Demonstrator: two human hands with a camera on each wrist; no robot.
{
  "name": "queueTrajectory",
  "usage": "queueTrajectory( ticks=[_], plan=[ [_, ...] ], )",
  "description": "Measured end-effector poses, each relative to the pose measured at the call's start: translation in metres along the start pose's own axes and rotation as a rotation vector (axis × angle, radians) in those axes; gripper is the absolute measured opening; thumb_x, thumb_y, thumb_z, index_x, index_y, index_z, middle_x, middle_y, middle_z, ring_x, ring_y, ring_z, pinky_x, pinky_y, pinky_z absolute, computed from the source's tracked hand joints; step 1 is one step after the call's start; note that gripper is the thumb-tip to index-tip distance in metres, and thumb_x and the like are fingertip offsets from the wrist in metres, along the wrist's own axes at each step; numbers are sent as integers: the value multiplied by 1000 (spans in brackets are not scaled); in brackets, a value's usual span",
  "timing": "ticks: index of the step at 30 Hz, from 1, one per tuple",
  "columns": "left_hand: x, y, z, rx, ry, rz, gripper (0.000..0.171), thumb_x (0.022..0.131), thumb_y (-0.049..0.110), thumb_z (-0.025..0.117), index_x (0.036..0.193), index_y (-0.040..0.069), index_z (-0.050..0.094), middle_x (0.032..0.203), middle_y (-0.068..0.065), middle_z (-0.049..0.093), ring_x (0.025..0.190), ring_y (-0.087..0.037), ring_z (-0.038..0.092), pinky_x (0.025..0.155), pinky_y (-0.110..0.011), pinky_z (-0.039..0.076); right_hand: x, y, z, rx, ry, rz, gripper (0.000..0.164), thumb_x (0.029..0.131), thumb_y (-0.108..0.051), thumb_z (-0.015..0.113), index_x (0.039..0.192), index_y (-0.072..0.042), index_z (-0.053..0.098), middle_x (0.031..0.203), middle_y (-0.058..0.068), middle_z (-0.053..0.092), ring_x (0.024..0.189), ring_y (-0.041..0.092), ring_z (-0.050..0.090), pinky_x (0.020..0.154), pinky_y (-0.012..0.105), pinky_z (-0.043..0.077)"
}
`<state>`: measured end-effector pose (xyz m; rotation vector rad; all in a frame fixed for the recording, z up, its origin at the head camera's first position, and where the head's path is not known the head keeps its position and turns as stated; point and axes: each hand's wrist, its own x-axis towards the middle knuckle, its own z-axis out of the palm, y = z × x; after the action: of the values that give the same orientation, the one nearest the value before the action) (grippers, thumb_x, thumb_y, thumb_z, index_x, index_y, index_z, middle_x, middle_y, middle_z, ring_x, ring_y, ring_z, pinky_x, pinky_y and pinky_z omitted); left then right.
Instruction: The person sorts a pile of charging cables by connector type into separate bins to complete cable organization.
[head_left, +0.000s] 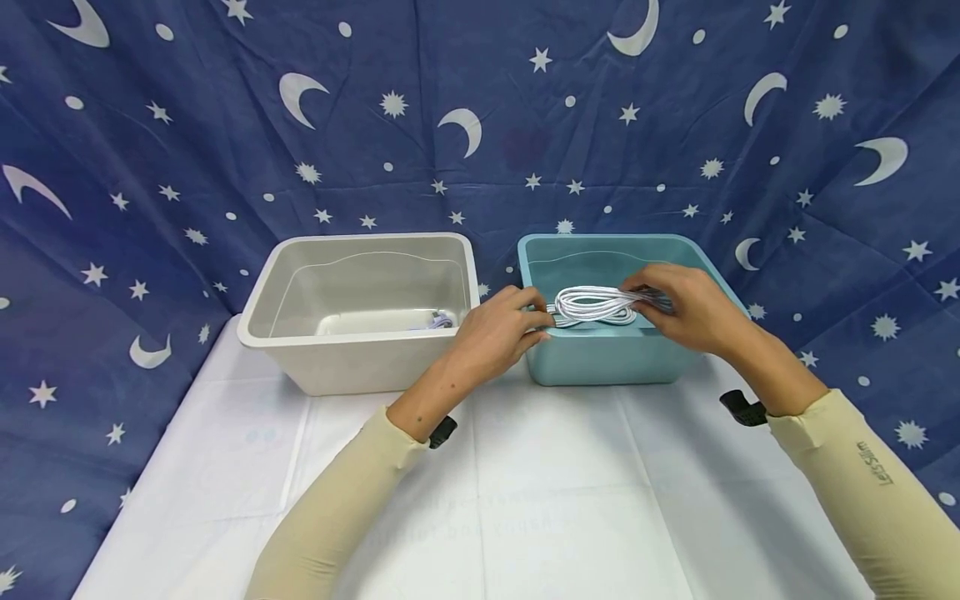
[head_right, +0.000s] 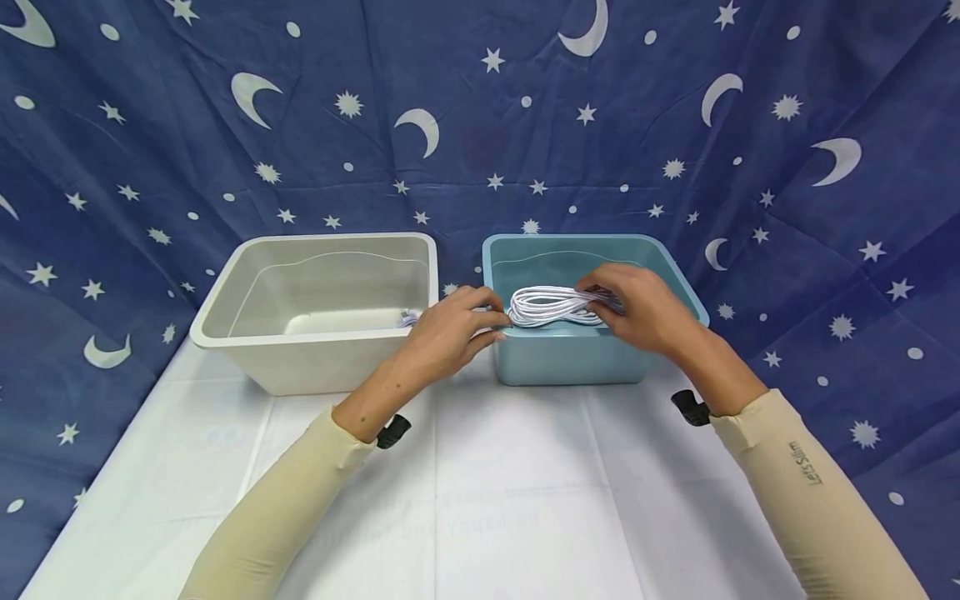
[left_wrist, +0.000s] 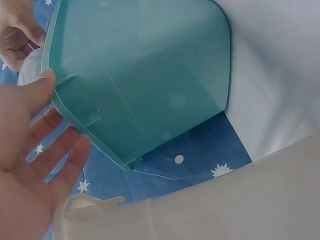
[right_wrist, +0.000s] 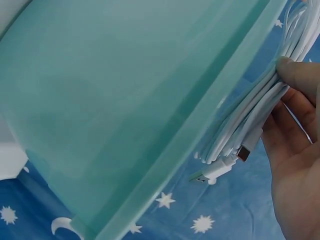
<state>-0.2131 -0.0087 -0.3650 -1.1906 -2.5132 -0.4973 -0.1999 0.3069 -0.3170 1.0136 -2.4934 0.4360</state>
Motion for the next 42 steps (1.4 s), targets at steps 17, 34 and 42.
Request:
queueTrajectory(
  ticks=[17, 34, 42],
  plan=[
    [-1, 2, 1, -5, 2, 4, 23, 104, 32, 72, 123, 24, 81, 125, 7, 64, 113, -14, 57, 83, -24, 52, 0, 13, 16, 22, -11, 99, 23, 89, 3, 81, 110, -6, 75, 109, 6, 74, 103, 27, 70, 90, 50, 58],
    [-1, 3, 1, 22, 18, 16, 23, 105, 32, 69, 124, 25, 80, 125, 7, 65, 112, -14, 59, 83, -24, 53, -26, -8, 16, 20, 64, 68, 27, 87, 1, 81, 110, -11, 75, 110, -2, 71, 100, 18, 70, 85, 29, 54],
    [-3, 4, 3, 25, 59, 33, 21, 104, 30, 72, 122, 23, 80, 124, 6, 65, 112, -14, 60, 84, -26, 53, -36, -29, 18, 69, 143, -1, 31, 84, 3, 83, 112, -9, 75, 112, 1, 72, 105, 18, 68, 94, 14, 45]
  ],
)
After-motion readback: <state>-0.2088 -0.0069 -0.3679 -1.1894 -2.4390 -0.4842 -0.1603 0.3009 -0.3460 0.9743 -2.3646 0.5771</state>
